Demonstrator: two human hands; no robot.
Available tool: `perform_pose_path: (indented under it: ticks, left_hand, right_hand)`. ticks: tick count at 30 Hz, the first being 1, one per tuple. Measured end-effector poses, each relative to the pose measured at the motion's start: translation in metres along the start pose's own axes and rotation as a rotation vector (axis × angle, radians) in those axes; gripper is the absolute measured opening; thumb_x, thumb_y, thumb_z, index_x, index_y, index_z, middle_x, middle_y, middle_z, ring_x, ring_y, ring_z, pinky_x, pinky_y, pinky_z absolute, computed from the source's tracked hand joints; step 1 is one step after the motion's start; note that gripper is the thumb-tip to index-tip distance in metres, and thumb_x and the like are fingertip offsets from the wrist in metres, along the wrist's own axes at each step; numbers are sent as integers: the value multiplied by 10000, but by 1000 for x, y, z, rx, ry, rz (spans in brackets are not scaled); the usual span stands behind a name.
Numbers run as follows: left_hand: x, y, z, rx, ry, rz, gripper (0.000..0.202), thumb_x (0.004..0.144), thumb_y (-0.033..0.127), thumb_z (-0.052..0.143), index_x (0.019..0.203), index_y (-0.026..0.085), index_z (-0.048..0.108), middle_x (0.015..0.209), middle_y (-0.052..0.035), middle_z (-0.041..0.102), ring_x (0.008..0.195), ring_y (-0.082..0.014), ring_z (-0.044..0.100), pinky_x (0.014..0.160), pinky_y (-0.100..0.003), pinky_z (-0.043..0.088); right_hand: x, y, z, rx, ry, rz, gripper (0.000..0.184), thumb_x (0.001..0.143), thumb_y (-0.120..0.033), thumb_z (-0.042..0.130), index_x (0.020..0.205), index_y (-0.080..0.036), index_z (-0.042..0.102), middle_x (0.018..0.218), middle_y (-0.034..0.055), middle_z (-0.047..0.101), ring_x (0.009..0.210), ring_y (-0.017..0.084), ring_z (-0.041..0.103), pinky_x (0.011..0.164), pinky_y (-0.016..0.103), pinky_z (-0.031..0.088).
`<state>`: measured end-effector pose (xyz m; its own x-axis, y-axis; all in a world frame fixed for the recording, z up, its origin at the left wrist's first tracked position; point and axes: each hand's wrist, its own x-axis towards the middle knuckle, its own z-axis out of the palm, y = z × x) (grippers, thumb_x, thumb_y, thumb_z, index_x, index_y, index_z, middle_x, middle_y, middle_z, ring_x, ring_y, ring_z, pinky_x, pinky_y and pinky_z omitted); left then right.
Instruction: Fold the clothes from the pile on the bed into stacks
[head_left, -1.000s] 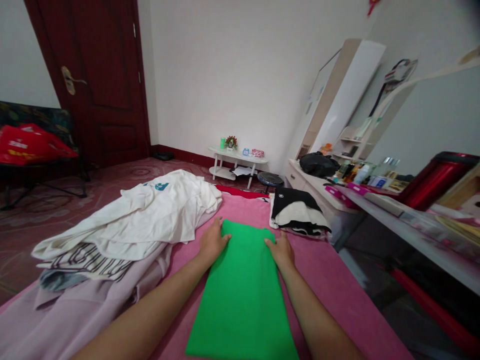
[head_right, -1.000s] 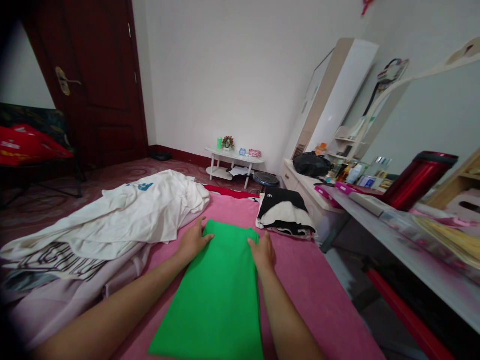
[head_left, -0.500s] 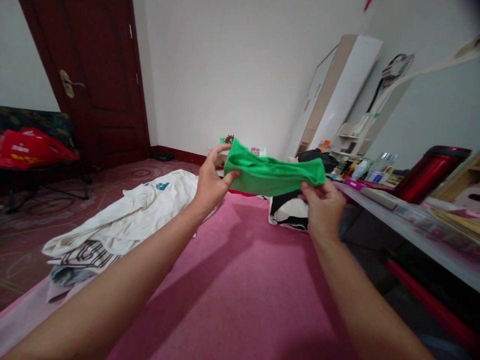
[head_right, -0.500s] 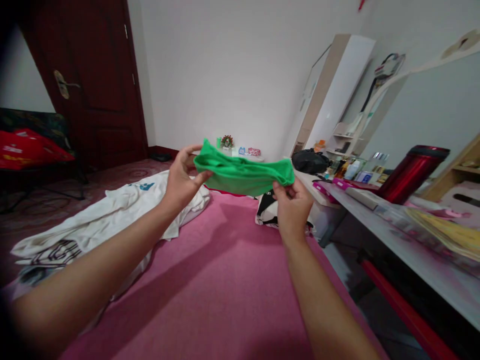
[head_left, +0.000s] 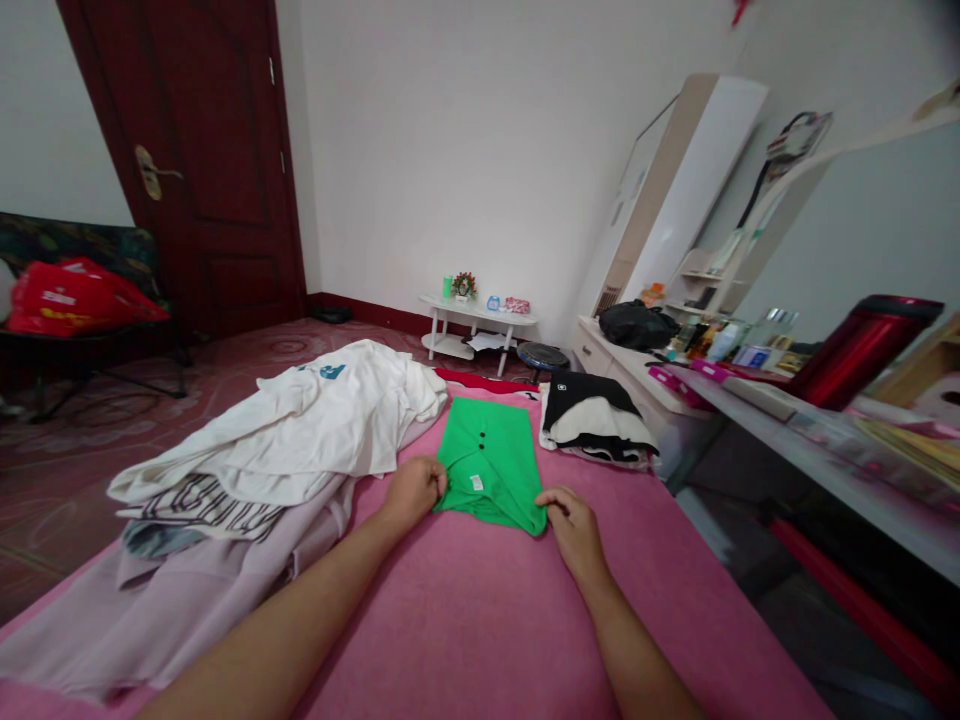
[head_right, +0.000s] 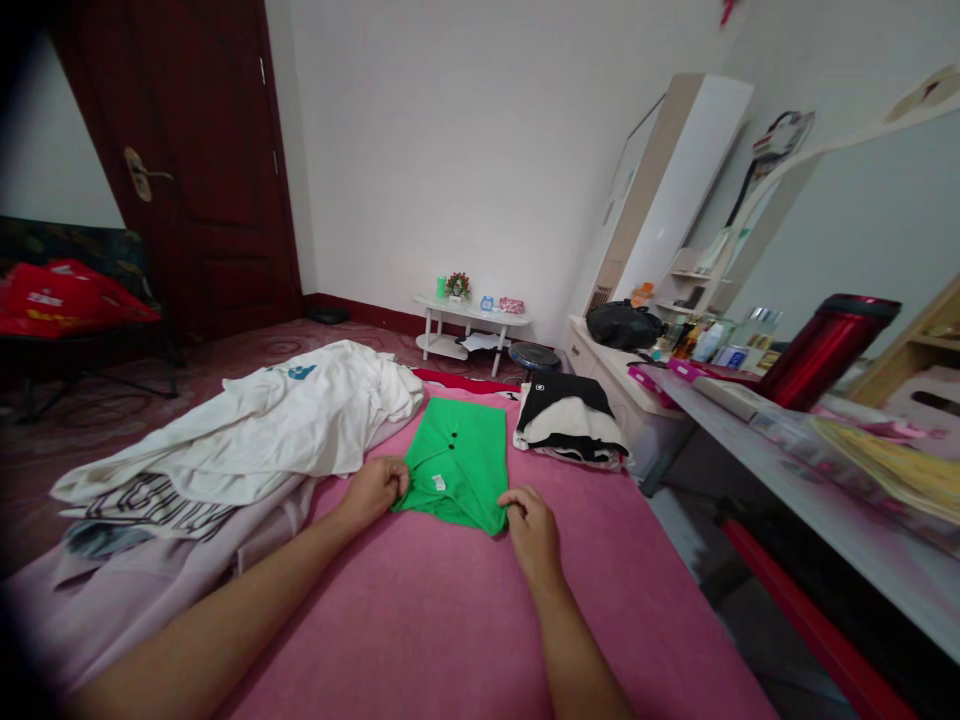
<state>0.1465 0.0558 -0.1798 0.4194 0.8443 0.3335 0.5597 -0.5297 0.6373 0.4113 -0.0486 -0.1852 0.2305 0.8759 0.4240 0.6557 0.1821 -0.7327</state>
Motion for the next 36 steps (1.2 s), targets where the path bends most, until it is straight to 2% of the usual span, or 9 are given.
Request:
perform_pose_path:
  ticks: [5, 8, 11, 17, 21, 23, 27, 30, 36]
  left_hand:
    - [-4, 7, -7, 95, 152, -184, 252, 842, 220, 430, 970, 177, 643, 914, -65, 688, 809, -187, 615, 689, -268, 402]
    - [-6, 15, -10, 263, 89, -324, 413, 867, 531, 433, 930, 190, 659, 875, -96, 698, 823, -246, 639, 661, -298, 398]
    - [-7, 23, -12, 411, 17, -360, 547, 784, 687, 449, 823, 186, 666, 812, -129, 697, 798, -303, 649, 632, -327, 397]
    - [-4, 20, -18, 380, -100, -368, 519, 644, 692, 602, 807, 201, 648, 832, -106, 699, 801, -294, 651, 624, -308, 398]
    - [-3, 8, -25, 209, -165, -306, 600, 568, 634, 701, 983, 209, 620, 925, -68, 689, 835, -261, 643, 660, -290, 427]
    - [-4, 3, -28, 121, -184, -221, 751, 520, 553, 770, 1159, 219, 559, 1048, -67, 666, 923, -251, 629, 728, -281, 444]
    - [-6, 1, -31, 45, -195, -126, 843, 495, 362, 805, 1263, 198, 497, 1166, -84, 609, 996, -247, 593, 808, -283, 449]
    - [-4, 3, -33, 27, -210, -85, 549, 563, 248, 708, 1100, 188, 615, 991, -40, 645, 837, -200, 603, 718, -263, 455]
    - [-2, 8, -43, 60, -235, -160, 186, 633, 192, 555, 735, 173, 710, 716, -16, 658, 652, -159, 579, 590, -232, 402]
  right_hand:
    - [-1, 4, 0, -36, 100, 114, 330, 849, -458, 439, 865, -199, 643, 843, 61, 681, 776, 208, 620, 700, 291, 457]
    - [0, 5, -1, -93, 71, 208, 398, 856, -528, 424, 940, -194, 624, 881, 78, 693, 797, 220, 642, 711, 304, 466]
    - [7, -8, 2, -335, -34, 227, 434, 858, -548, 420, 985, -189, 627, 965, 110, 682, 868, 248, 646, 748, 341, 461]
    - [30, -35, 13, -711, -186, 368, 559, 728, -631, 567, 1013, -152, 606, 1009, 193, 662, 893, 332, 646, 686, 397, 454]
    - [29, -33, 22, -645, -57, 429, 452, 771, -568, 549, 1024, -197, 586, 1026, 146, 657, 889, 303, 642, 678, 377, 447]
    - [24, -32, 26, -572, 89, 356, 409, 815, -532, 506, 1066, -213, 565, 1067, 124, 634, 909, 286, 625, 689, 370, 445]
    - [16, -41, 31, -415, 221, -67, 337, 844, -454, 510, 1061, -203, 574, 1095, 107, 595, 1030, 265, 545, 854, 381, 415]
    - [12, -54, 33, -383, 57, -286, 235, 801, -346, 595, 1004, -228, 610, 1069, 71, 593, 1037, 248, 517, 913, 373, 380]
    - [7, -58, 39, -367, -186, -318, 249, 706, -84, 528, 854, -237, 656, 882, 18, 610, 904, 193, 544, 830, 299, 396]
